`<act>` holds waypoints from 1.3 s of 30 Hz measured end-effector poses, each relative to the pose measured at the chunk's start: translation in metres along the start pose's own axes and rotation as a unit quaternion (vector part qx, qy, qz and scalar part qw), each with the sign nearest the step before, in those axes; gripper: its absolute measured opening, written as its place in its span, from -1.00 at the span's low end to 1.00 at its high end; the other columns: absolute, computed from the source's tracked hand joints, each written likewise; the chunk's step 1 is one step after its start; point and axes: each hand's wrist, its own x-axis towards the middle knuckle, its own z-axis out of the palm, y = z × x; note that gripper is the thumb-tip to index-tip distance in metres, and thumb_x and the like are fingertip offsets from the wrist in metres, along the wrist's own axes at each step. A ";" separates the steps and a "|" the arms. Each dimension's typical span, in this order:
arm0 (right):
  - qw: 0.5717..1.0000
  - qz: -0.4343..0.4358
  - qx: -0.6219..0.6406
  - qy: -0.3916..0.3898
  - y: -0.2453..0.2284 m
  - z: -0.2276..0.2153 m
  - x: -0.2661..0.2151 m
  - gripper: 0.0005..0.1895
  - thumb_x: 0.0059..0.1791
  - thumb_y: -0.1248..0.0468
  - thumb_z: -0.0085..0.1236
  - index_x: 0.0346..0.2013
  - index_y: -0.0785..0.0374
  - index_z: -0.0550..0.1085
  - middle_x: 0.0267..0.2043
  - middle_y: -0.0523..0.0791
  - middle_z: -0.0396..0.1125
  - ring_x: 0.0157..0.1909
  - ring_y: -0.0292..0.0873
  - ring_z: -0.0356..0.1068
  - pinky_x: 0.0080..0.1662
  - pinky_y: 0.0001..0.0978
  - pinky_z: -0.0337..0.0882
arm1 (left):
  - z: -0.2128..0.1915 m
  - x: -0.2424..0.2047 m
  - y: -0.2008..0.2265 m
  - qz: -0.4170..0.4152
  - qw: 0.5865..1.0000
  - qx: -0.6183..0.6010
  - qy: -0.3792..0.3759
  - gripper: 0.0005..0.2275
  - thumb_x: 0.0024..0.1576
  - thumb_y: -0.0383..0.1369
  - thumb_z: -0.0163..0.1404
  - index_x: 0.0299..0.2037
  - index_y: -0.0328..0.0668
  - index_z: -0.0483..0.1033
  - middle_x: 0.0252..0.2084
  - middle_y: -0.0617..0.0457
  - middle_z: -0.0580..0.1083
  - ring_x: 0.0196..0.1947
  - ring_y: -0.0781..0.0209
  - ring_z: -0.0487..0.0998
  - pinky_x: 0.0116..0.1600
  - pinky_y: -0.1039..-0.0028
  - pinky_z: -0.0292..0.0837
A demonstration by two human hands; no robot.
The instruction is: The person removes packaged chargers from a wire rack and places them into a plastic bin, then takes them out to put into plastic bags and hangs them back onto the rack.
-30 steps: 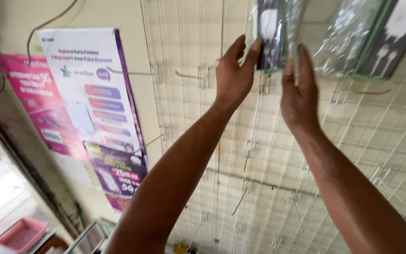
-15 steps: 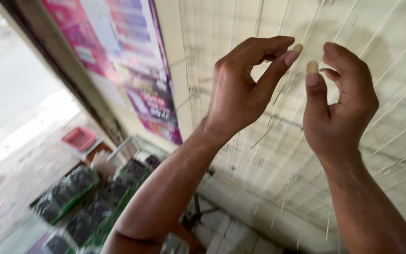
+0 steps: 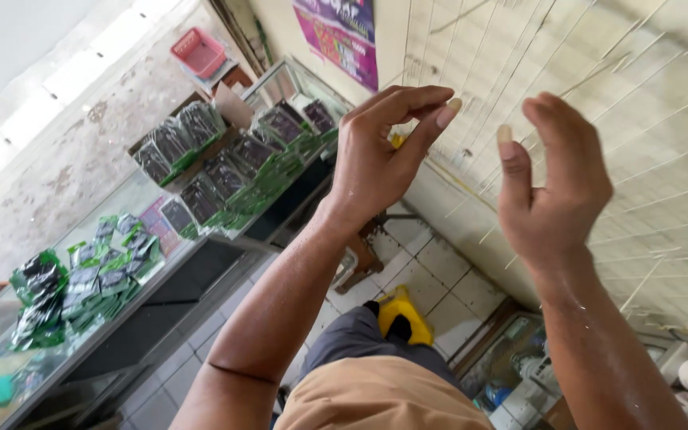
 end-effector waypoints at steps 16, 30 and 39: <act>0.989 0.051 0.094 -0.107 0.030 0.192 -0.217 -0.77 0.30 0.31 0.20 0.20 0.37 0.43 0.21 0.07 0.36 0.25 0.10 0.41 0.23 -0.15 0.48 | -0.001 -0.171 -0.221 -0.086 0.996 0.032 -0.001 -0.80 0.27 -0.35 0.17 0.03 -0.24 0.61 -0.11 -0.01 0.65 -0.08 0.26 0.72 0.03 0.46 0.62; 0.989 0.043 0.082 -0.114 0.001 0.489 -0.532 -0.73 0.25 0.44 0.13 0.25 0.41 0.39 0.25 0.12 0.33 0.30 0.16 0.37 0.29 -0.10 0.42 | -0.056 -0.451 -0.564 -0.050 0.998 0.041 0.018 -0.79 0.25 -0.50 0.16 0.08 -0.27 0.57 -0.04 -0.06 0.61 -0.05 0.22 0.70 0.07 0.47 0.62; 0.969 0.168 0.138 -0.114 -0.043 0.648 -0.639 -0.74 0.16 0.42 0.15 0.15 0.38 0.44 0.14 0.16 0.39 0.15 0.20 0.45 0.14 -0.06 0.48 | -0.105 -0.546 -0.699 -0.131 0.987 0.084 0.041 -0.84 0.23 -0.45 0.13 -0.01 -0.26 0.60 -0.09 -0.13 0.61 -0.10 0.00 0.69 0.03 0.37 0.58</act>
